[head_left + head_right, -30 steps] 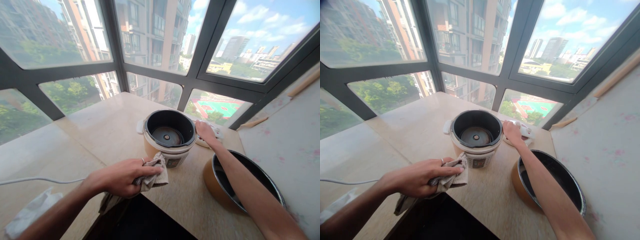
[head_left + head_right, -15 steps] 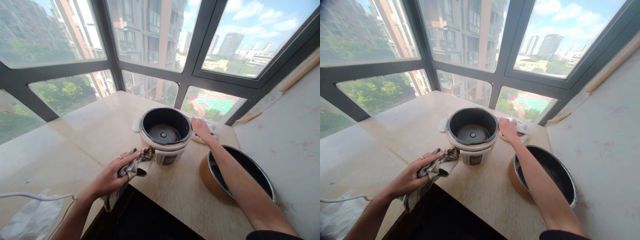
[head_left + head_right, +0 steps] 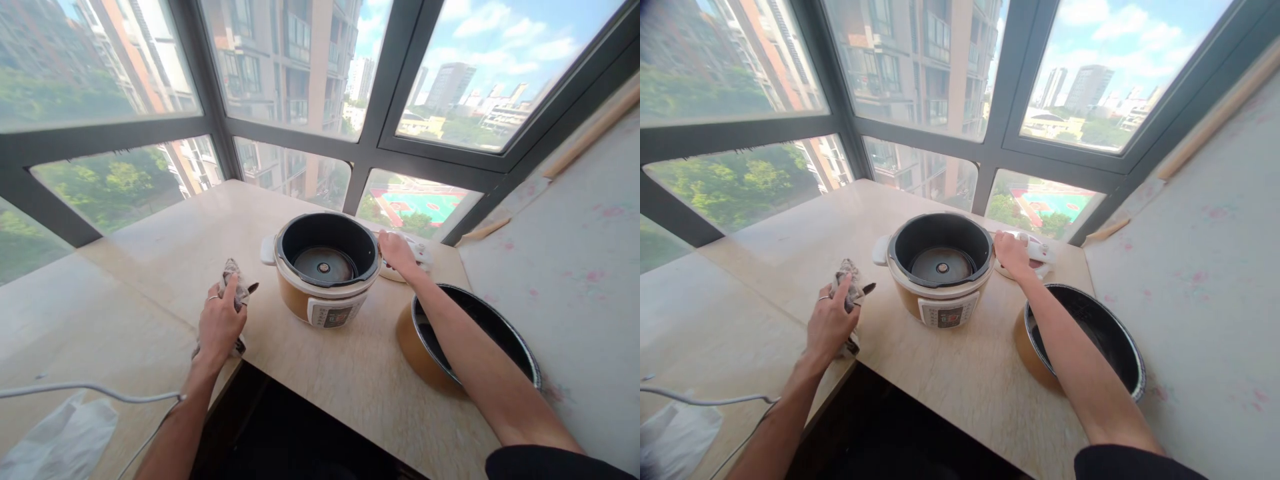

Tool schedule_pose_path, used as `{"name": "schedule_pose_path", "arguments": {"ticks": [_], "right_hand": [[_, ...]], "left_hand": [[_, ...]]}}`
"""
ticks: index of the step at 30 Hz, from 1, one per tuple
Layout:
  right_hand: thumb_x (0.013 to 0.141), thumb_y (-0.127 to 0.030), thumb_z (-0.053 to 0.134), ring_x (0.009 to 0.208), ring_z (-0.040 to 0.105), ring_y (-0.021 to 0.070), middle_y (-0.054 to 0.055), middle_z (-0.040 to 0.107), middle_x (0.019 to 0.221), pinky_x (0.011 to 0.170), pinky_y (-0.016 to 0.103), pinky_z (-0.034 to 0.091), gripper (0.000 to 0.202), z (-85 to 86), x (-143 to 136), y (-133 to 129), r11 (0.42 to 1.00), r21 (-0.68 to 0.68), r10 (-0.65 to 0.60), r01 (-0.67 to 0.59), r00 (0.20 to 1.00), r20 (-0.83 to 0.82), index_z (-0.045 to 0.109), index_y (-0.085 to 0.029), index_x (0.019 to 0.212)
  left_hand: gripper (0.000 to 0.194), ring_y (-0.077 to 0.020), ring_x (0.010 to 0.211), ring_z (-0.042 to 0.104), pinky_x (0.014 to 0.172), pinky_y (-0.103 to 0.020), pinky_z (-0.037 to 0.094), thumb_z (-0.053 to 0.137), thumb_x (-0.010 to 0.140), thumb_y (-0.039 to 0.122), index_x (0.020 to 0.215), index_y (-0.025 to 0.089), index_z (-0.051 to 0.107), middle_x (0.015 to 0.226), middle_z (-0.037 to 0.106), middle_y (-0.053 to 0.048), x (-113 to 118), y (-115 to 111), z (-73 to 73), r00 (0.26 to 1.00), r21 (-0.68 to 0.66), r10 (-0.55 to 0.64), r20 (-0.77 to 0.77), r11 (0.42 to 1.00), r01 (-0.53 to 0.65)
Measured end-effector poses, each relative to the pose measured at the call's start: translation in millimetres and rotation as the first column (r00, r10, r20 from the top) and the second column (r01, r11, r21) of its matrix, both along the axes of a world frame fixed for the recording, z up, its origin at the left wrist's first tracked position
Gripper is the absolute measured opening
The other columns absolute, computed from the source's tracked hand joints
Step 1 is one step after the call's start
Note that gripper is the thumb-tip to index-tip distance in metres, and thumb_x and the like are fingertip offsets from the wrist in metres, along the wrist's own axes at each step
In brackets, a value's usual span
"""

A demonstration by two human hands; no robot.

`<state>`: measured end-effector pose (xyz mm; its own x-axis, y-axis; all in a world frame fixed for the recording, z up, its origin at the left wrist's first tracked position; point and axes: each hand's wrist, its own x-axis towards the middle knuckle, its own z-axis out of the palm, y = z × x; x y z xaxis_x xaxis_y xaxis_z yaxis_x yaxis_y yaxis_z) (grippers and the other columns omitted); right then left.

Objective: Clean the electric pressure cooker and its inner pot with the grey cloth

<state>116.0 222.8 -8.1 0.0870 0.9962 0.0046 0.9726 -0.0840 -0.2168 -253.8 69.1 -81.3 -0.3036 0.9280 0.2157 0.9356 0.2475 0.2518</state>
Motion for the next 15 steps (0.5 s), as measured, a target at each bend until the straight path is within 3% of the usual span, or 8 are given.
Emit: {"name": "schedule_pose_path", "arguments": {"ticks": [3,7,15], "right_hand": [[0.108,-0.039,0.013,0.088,0.070,0.0286,0.018,0.069,0.090,0.082,0.037,0.048,0.056,-1.4,1,1,1.000,0.002,-0.010,0.010,1.000,-0.015,0.059,-0.012,0.124],[0.108,-0.042,0.016,0.092,0.070,0.0306,0.018,0.068,0.092,0.083,0.038,0.048,0.056,-2.0,1,2,1.000,-0.003,-0.010,0.010,0.999,-0.030,0.057,-0.011,0.126],[0.108,-0.043,0.018,0.086,0.071,0.0287,0.016,0.069,0.092,0.081,0.037,0.049,0.051,-1.2,0,-1,1.000,-0.022,-0.008,0.006,0.996,-0.094,0.057,-0.016,0.126]], "left_hand": [[0.063,-0.0417,0.122,0.056,0.094,-0.055,0.048,0.049,0.091,0.026,0.153,0.017,0.043,0.146,0.049,-0.027,3,11,-28.1,0.989,-0.142,-0.059,-0.138,0.989,0.039],[0.059,-0.0428,0.125,0.053,0.096,-0.059,0.042,0.046,0.093,0.031,0.150,0.019,0.049,0.148,0.050,-0.026,7,18,-50.8,0.971,-0.150,-0.108,-0.214,0.986,0.077],[0.065,-0.0419,0.131,0.050,0.101,-0.057,0.039,0.048,0.093,0.043,0.153,0.020,0.044,0.153,0.045,-0.025,3,18,-43.7,0.976,-0.193,-0.130,-0.177,0.977,0.095]]}}
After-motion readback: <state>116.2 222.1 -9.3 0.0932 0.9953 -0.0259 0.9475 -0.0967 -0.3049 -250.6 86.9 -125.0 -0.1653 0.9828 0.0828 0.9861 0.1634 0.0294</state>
